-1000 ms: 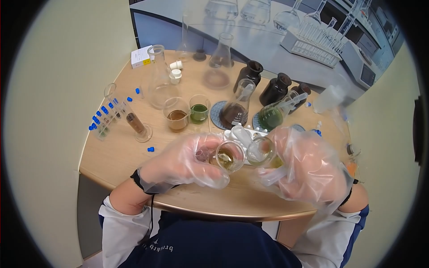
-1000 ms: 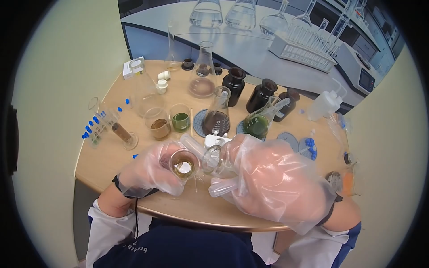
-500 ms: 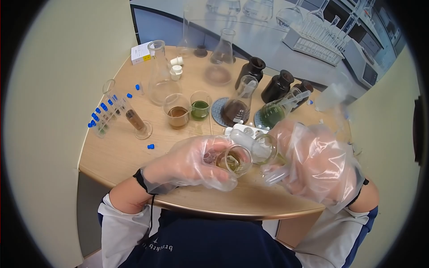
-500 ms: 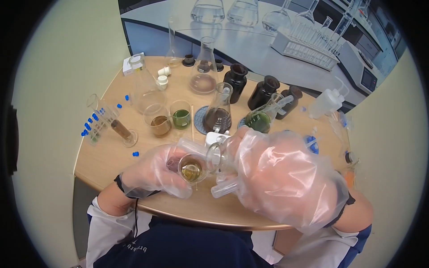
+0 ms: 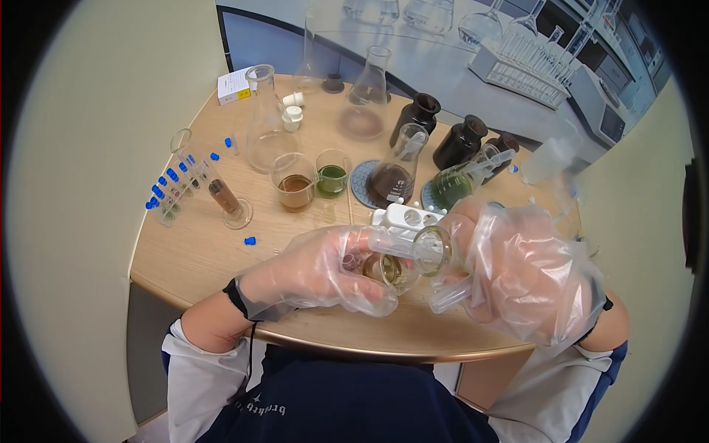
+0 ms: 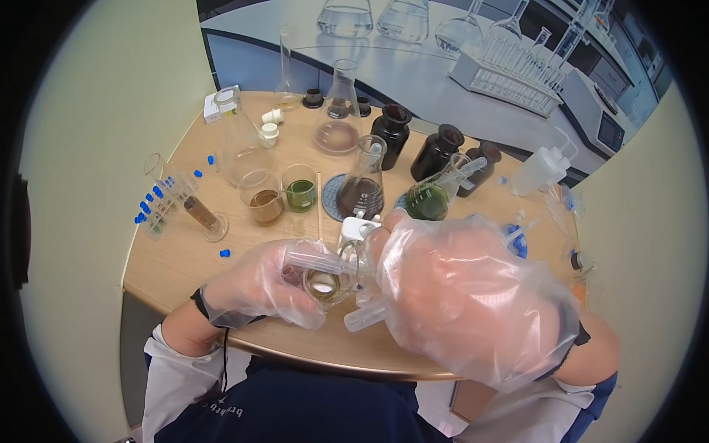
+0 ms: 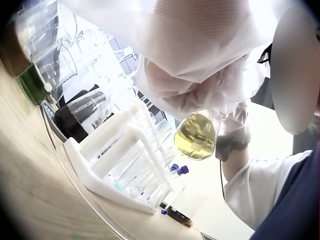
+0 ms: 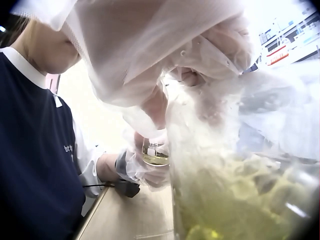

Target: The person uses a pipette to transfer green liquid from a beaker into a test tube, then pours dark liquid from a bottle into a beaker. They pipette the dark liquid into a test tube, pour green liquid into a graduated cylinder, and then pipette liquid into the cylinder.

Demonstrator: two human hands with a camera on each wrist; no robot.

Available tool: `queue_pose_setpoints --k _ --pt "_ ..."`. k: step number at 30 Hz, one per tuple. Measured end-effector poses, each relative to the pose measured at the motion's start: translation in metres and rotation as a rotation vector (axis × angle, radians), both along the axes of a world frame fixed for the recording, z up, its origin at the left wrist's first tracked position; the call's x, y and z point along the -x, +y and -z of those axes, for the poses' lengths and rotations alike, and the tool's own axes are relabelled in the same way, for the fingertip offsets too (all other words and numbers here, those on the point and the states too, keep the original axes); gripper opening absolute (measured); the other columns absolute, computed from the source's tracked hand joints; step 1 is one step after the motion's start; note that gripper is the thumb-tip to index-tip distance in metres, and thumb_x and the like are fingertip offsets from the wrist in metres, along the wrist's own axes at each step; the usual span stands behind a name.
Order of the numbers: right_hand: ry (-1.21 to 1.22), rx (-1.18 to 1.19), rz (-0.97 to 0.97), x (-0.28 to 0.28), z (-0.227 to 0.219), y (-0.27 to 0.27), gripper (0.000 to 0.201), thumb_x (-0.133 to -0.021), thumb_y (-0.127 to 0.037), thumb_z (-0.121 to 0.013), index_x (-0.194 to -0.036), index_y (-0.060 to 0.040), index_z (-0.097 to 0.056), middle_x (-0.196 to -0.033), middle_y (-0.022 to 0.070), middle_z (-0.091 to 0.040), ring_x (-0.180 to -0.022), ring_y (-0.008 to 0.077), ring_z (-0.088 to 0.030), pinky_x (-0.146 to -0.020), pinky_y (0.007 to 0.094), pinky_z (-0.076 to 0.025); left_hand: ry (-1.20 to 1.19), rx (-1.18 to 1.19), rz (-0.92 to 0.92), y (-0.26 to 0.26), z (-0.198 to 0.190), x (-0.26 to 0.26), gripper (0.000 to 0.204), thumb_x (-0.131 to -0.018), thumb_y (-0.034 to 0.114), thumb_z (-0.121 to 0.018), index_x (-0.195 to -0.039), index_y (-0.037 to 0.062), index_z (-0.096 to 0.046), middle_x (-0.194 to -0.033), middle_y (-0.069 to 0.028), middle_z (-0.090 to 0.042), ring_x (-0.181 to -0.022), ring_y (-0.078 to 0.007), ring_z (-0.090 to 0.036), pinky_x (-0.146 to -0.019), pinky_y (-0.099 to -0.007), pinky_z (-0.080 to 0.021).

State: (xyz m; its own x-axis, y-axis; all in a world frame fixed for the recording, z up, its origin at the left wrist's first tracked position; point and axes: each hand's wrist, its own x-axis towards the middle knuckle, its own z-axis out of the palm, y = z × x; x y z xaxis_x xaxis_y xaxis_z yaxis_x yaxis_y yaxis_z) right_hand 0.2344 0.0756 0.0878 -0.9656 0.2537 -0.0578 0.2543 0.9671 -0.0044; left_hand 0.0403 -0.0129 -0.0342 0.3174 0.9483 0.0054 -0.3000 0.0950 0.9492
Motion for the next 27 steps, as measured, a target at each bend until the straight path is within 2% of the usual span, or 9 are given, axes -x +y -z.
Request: queue_pose_setpoints --k 3,6,9,18,21,24,27 --pt "-0.008 -0.034 -0.016 0.0 0.0 -0.001 0.025 -0.071 -0.018 -0.068 -0.084 -0.0043 -0.051 -0.07 0.0086 -0.048 -0.062 0.0268 -0.052 -0.054 0.0341 -0.039 0.09 -0.059 -0.001 -0.001 0.004 0.003 0.049 -0.076 0.016 -0.076 -0.119 0.0038 -0.055 -0.093 0.0008 -0.06 -0.075 -0.0057 -0.052 -0.067 -0.0228 -0.043" --pt "-0.018 -0.062 -0.031 0.0 0.0 -0.001 0.024 -0.071 -0.017 -0.068 -0.083 -0.0045 -0.051 -0.07 0.0084 -0.047 -0.062 0.0266 -0.052 -0.054 0.034 -0.039 0.16 -0.081 -0.005 0.001 0.012 0.005 0.049 -0.076 0.016 -0.076 -0.119 0.0032 -0.055 -0.089 0.0012 -0.059 -0.072 -0.0047 -0.051 -0.064 -0.0217 -0.043" --pt "-0.025 -0.086 -0.041 0.0 -0.001 -0.002 0.024 -0.071 -0.017 -0.067 -0.083 -0.0047 -0.051 -0.07 0.0082 -0.047 -0.062 0.0263 -0.052 -0.054 0.0339 -0.039 0.123 0.032 0.021 0.001 0.006 0.005 0.053 -0.072 0.014 -0.079 -0.116 -0.0004 -0.054 -0.098 -0.0014 -0.059 -0.086 -0.0083 -0.053 -0.073 -0.0239 -0.044" --pt "-0.046 -0.155 -0.066 -0.002 -0.002 -0.002 0.023 -0.07 -0.015 -0.067 -0.083 -0.0053 -0.05 -0.07 0.0076 -0.047 -0.062 0.0256 -0.052 -0.054 0.0335 -0.039 0.177 -0.002 0.006 0.003 0.002 0.003 0.055 -0.071 0.016 -0.08 -0.117 0.0004 -0.055 -0.097 -0.0014 -0.059 -0.082 -0.0076 -0.053 -0.071 -0.0234 -0.044" --pt "-0.051 -0.173 -0.072 -0.002 -0.003 -0.002 0.023 -0.07 -0.015 -0.067 -0.083 -0.0056 -0.05 -0.07 0.0074 -0.046 -0.062 0.0253 -0.052 -0.054 0.0334 -0.039 0.278 -0.004 0.029 0.004 0.003 0.006 0.056 -0.07 0.018 -0.081 -0.117 0.0006 -0.055 -0.097 -0.001 -0.059 -0.082 -0.0072 -0.053 -0.07 -0.0234 -0.043" --pt "-0.055 -0.192 -0.083 -0.001 -0.002 -0.002 0.022 -0.07 -0.014 -0.066 -0.082 -0.0058 -0.05 -0.07 0.0072 -0.046 -0.061 0.0251 -0.052 -0.054 0.0333 -0.039 0.129 -0.009 -0.004 0.003 0.007 0.002 0.056 -0.071 0.019 -0.08 -0.118 0.001 -0.055 -0.096 -0.0005 -0.059 -0.08 -0.007 -0.053 -0.068 -0.0231 -0.043" --pt "-0.064 -0.208 -0.092 -0.001 -0.001 -0.002 0.022 -0.07 -0.014 -0.066 -0.082 -0.006 -0.05 -0.07 0.007 -0.046 -0.061 0.0248 -0.052 -0.054 0.0332 -0.039 0.176 0.001 -0.013 0.002 0.004 0.003 0.057 -0.071 0.019 -0.08 -0.118 0.001 -0.055 -0.096 -0.0003 -0.059 -0.079 -0.0067 -0.052 -0.067 -0.0229 -0.042"
